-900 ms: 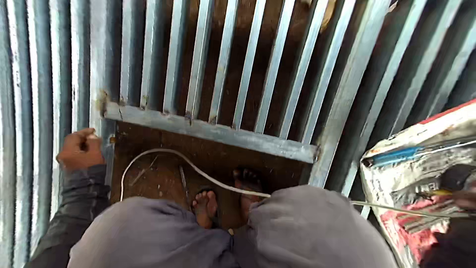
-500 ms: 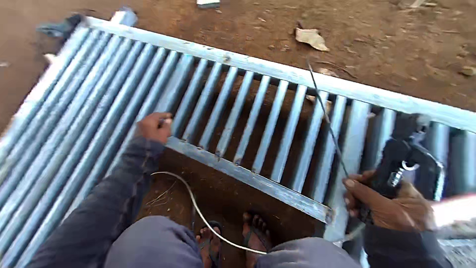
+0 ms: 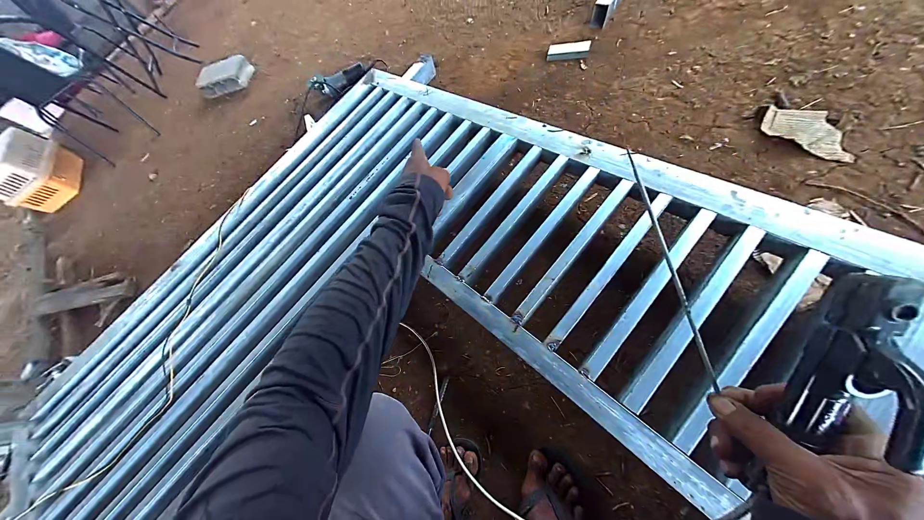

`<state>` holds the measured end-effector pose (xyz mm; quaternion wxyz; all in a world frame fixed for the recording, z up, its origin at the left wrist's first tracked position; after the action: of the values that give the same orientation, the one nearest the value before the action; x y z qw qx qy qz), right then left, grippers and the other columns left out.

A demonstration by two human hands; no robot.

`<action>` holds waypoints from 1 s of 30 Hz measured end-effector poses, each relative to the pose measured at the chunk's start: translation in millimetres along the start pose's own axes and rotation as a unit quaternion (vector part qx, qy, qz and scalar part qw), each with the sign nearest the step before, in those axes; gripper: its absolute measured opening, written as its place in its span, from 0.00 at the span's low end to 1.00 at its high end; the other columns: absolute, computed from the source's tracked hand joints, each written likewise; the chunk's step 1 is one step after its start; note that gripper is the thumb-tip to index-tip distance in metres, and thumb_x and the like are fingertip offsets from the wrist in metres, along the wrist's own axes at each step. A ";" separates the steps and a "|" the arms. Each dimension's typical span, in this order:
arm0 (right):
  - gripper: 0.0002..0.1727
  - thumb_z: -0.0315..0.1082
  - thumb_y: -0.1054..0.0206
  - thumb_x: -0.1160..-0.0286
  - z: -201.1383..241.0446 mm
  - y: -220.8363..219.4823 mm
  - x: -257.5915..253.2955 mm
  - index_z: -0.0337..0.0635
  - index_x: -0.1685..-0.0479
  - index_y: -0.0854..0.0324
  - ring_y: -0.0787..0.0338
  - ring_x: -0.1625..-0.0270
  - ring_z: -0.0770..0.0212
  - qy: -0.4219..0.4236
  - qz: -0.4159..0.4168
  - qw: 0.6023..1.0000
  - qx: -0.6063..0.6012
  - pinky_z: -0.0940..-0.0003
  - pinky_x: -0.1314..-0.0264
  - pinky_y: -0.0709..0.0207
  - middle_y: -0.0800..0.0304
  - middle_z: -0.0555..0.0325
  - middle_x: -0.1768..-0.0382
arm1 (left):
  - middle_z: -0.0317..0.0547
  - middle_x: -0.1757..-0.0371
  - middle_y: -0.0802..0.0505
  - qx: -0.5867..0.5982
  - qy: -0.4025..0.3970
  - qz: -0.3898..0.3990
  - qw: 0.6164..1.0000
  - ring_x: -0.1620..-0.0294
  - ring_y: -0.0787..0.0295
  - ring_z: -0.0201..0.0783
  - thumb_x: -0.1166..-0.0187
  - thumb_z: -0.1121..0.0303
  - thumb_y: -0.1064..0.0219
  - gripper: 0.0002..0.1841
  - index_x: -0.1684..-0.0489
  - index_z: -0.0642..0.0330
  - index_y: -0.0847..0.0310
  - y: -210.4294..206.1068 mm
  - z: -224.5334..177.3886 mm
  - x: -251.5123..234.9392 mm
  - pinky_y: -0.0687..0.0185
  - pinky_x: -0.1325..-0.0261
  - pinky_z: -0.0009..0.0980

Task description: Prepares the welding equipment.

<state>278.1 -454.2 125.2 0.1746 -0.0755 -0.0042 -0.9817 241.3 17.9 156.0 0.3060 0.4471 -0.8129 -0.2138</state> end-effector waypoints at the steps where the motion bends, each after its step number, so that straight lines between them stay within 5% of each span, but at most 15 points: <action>1: 0.21 0.14 0.32 0.40 0.9 -0.1 0.2 0.39 0.49 0.30 0.14 0.86 0.67 -0.001 0.003 1.000 -0.002 0.73 0.89 0.19 0.07 0.62 0.71 | 0.53 0.62 0.12 0.010 0.001 0.003 1.000 0.81 0.20 0.39 0.14 0.66 0.38 0.48 0.01 0.39 0.75 -2.7 -4.4 3.2 0.20 0.79 0.36; 6: 0.20 0.13 0.34 0.37 3.1 -4.4 -1.1 0.39 0.50 0.31 0.14 0.85 0.67 -0.008 0.033 0.999 -0.012 0.73 0.86 0.16 0.07 0.64 0.72 | 0.54 0.62 0.11 0.029 -0.013 0.009 0.999 0.78 0.19 0.42 0.14 0.67 0.38 0.48 0.02 0.40 0.77 -2.8 -6.7 20.0 0.19 0.76 0.38; 9: 0.19 0.16 0.34 0.35 -2.1 -12.0 -10.1 0.43 0.49 0.32 0.13 0.83 0.69 -0.001 0.076 0.997 -0.025 0.73 0.83 0.14 0.08 0.68 0.71 | 0.57 0.59 0.07 0.002 -0.052 0.059 0.997 0.73 0.14 0.45 0.11 0.64 0.41 0.35 0.04 0.52 0.51 0.8 1.4 56.9 0.15 0.69 0.42; 12: 0.20 0.18 0.31 0.34 -2.9 -20.6 -16.4 0.40 0.46 0.31 0.12 0.81 0.65 -0.009 0.095 0.995 -0.015 0.69 0.82 0.14 0.07 0.64 0.69 | 0.51 0.63 0.07 -0.040 -0.093 0.149 0.984 0.79 0.16 0.37 0.07 0.64 0.44 0.20 0.22 0.58 0.22 -1.3 12.5 97.0 0.17 0.72 0.34; 18: 0.20 0.20 0.26 0.45 -9.2 -59.6 -16.1 0.40 0.52 0.25 0.11 0.85 0.63 -0.022 0.109 0.993 -0.042 0.69 0.87 0.15 0.05 0.59 0.73 | 0.52 0.57 0.05 -0.027 -0.197 0.205 0.958 0.64 0.06 0.39 0.09 0.68 0.42 0.15 0.36 0.66 0.15 -6.6 16.1 163.3 0.08 0.54 0.39; 20: 0.21 0.21 0.24 0.45 -14.2 -70.3 -14.6 0.40 0.52 0.25 0.11 0.85 0.62 -0.029 0.136 0.989 -0.055 0.69 0.88 0.16 0.05 0.58 0.73 | 0.49 0.53 0.05 -0.121 -0.369 0.092 0.917 0.55 0.06 0.40 0.12 0.71 0.40 0.13 0.41 0.64 0.11 -8.9 14.7 201.2 0.08 0.47 0.43; 21: 0.21 0.22 0.24 0.46 -16.7 -74.0 -13.4 0.40 0.52 0.25 0.11 0.85 0.62 -0.031 0.148 0.987 -0.058 0.69 0.88 0.16 0.05 0.57 0.73 | 0.47 0.53 0.05 -0.169 -0.482 0.001 0.860 0.52 0.06 0.40 0.18 0.72 0.36 0.11 0.46 0.60 0.08 -12.8 16.5 219.0 0.09 0.47 0.41; 23: 0.20 0.23 0.23 0.45 -21.2 -75.1 -9.4 0.40 0.52 0.24 0.11 0.85 0.61 -0.033 0.170 0.984 -0.050 0.68 0.88 0.16 0.05 0.56 0.72 | 0.47 0.44 0.05 -0.217 -0.626 -0.071 0.746 0.36 0.10 0.45 0.22 0.72 0.31 0.10 0.50 0.52 0.05 -24.7 21.2 243.6 0.18 0.28 0.45; 26: 0.20 0.23 0.23 0.46 -24.1 -72.4 -4.1 0.39 0.53 0.24 0.11 0.84 0.61 -0.038 0.182 0.982 -0.029 0.68 0.87 0.16 0.05 0.56 0.72 | 0.46 0.29 0.10 -0.305 -0.669 -0.029 0.677 0.19 0.22 0.52 0.16 0.70 0.37 0.16 0.35 0.47 0.10 -52.2 33.5 247.3 0.43 0.10 0.58; 30: 0.21 0.25 0.20 0.47 -29.8 -68.0 4.6 0.40 0.53 0.23 0.09 0.82 0.60 -0.027 0.200 0.979 -0.009 0.68 0.85 0.15 0.04 0.55 0.71 | 0.47 0.52 0.03 -0.340 -0.656 0.032 0.673 0.40 0.07 0.53 0.17 0.71 0.37 0.12 0.47 0.50 0.06 -74.2 52.3 248.0 0.33 0.18 0.64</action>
<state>246.1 -392.9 97.7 0.3669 -0.1026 0.0148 -0.9245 147.1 -228.8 148.2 -0.1687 0.0307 -0.6898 -0.7034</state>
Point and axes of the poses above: each hand's wrist, its own x-axis away from the middle knuckle, its own y-axis out of the back of the hand, z = x × y, the point moved 3 cm from there along -x, towards the middle knuckle
